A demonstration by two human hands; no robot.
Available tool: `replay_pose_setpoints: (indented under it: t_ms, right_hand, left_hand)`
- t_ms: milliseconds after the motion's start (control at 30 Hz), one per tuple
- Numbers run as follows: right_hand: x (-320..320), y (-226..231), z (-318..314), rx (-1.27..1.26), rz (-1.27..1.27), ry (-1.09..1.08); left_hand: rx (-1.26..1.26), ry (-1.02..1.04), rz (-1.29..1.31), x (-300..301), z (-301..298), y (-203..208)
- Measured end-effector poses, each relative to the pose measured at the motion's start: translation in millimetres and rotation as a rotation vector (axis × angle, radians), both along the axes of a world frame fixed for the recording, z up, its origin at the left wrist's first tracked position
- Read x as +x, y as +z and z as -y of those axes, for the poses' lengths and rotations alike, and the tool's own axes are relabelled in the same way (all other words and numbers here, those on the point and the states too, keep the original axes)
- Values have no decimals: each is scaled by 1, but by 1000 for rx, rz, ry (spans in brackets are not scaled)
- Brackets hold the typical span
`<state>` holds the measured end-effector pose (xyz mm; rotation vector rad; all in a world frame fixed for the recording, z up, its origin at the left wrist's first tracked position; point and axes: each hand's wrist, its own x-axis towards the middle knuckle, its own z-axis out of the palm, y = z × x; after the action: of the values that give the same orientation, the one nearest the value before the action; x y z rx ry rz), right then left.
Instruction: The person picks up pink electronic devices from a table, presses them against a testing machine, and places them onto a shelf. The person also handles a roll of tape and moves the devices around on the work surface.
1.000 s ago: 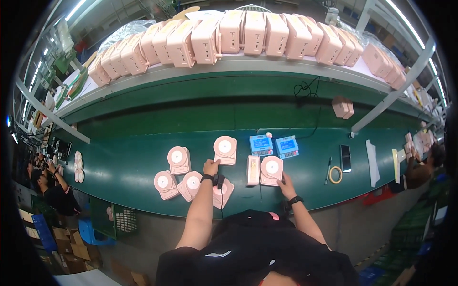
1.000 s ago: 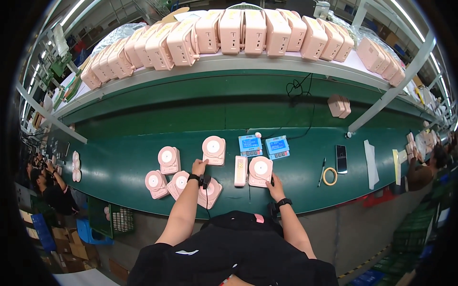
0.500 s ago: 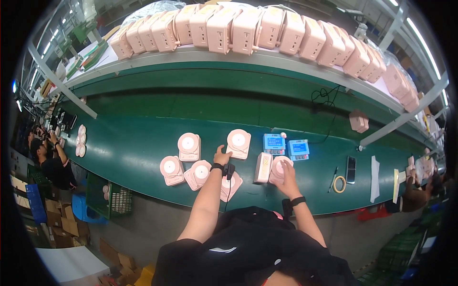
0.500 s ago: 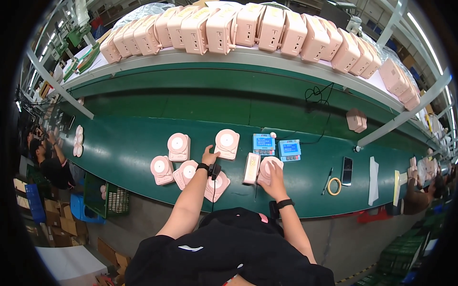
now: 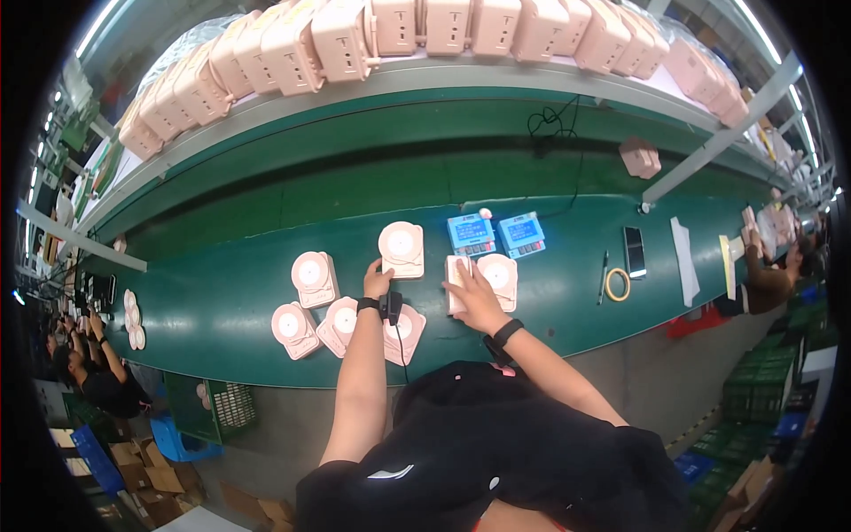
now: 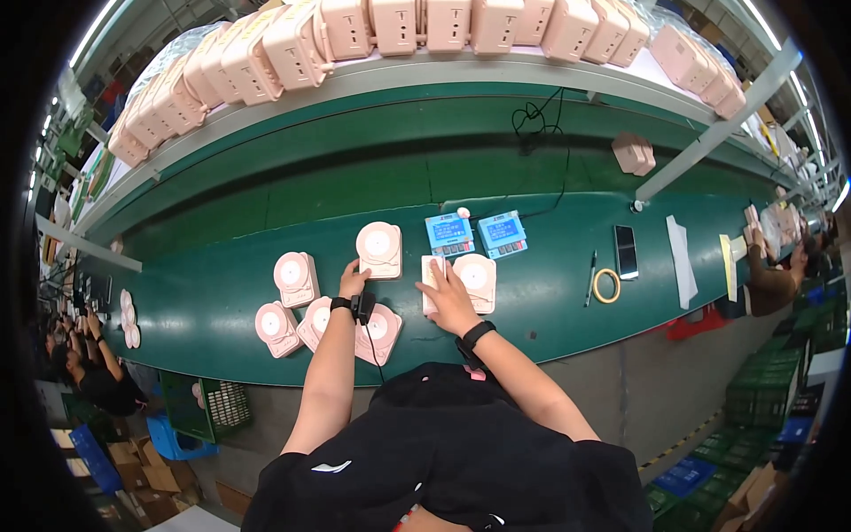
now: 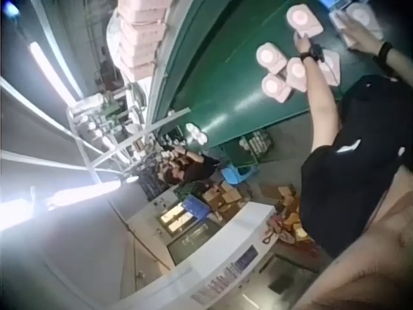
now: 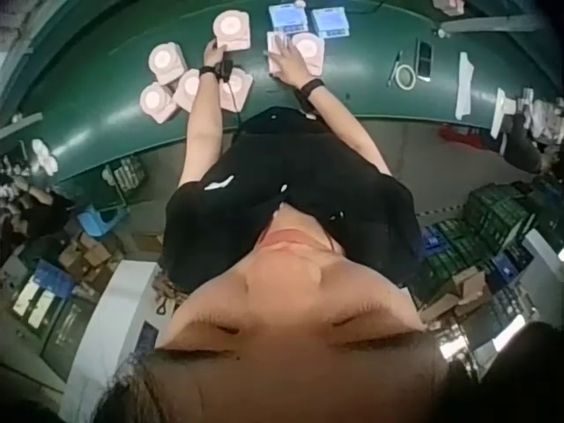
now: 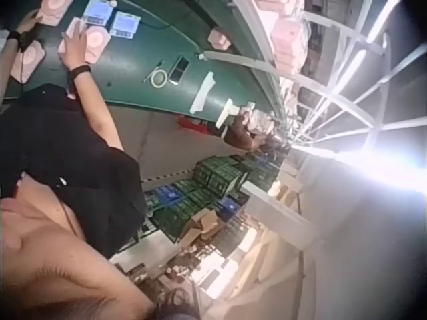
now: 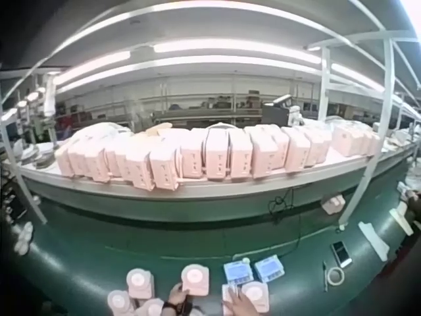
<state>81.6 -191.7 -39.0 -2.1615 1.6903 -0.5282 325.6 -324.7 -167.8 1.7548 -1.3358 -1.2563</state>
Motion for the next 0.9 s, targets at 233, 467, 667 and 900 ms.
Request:
replay_pose_setpoints:
  t_ms: [233,467,667,900]
  right_hand:
    - [2,-1,-4,2,-22,53]
    - [-1,-7,-6,15,9,29]
    - [0,-7,-4,-5,19,38]
    - [-4,-8,-4,76,56,24]
  left_hand:
    - [44,3,22,5,0,-11]
    - [58,32,-23,-3,-1,-9]
    - [68,27,-22,2,2,-7]
    - [80,32,15,-4,-3,8]
